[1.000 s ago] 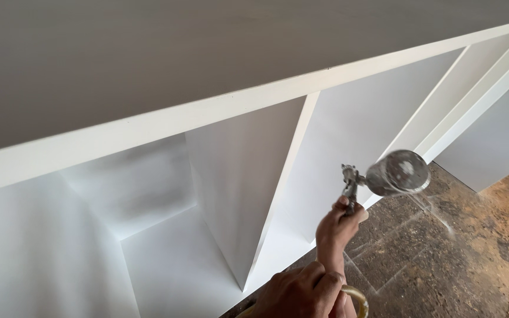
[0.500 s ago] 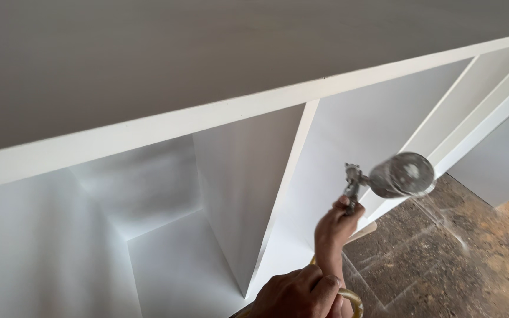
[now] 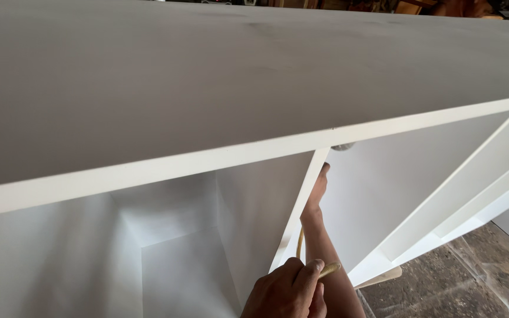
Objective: The person sprays paint onto the internal surfaces and corners of a shelving unit using a spray gun.
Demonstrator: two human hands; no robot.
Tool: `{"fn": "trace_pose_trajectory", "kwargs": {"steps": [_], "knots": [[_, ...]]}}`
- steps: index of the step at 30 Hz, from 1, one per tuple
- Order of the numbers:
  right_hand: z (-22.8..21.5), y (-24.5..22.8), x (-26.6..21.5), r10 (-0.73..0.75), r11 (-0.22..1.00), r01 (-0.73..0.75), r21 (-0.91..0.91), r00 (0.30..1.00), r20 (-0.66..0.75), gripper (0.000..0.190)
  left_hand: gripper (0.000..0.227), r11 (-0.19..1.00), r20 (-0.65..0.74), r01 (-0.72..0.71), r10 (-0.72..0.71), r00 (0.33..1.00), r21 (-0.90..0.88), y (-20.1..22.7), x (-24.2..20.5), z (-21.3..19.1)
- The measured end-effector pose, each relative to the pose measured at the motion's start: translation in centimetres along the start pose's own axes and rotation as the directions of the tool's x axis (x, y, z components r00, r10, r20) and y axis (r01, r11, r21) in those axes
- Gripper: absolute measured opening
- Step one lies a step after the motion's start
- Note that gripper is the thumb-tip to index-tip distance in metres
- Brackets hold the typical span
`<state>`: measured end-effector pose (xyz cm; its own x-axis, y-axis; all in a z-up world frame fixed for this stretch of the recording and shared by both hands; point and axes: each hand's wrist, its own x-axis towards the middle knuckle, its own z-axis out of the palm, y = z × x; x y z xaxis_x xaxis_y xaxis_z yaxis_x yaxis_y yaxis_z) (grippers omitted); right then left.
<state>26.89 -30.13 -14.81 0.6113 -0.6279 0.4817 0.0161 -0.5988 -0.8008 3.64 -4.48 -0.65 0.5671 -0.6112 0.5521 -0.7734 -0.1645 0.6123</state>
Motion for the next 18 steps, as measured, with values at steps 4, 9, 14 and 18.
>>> {"fn": "trace_pose_trajectory", "kwargs": {"steps": [4, 9, 14, 18], "knots": [[2.7, 1.6, 2.8, -0.362, 0.27, 0.017, 0.963, 0.928, 0.085, 0.033, 0.037, 0.999, -0.116, -0.037, 0.037, 0.993, 0.001, -0.1, 0.3, -0.4], [-1.0, -0.5, 0.7, 0.013, 1.0, -0.013, 0.001, 0.999, -0.039, 0.033, 0.029, 1.0, -0.03, -0.005, 0.005, 1.0, -0.014, -0.4, 0.0, -1.0], [-7.4, -5.6, -5.4, 0.137, 0.989, -0.147, -0.035, 0.97, -0.201, 0.036, 0.028, 0.993, 0.097, -0.025, 0.036, 0.995, -0.114, -0.1, -1.5, -1.2], [-12.2, -8.1, -9.8, 0.354, 0.924, -0.379, -0.049, 0.897, -0.267, 0.044, 0.027, 0.969, 0.152, -0.115, 0.15, 0.977, -0.217, 0.3, -2.9, -1.9]]}}
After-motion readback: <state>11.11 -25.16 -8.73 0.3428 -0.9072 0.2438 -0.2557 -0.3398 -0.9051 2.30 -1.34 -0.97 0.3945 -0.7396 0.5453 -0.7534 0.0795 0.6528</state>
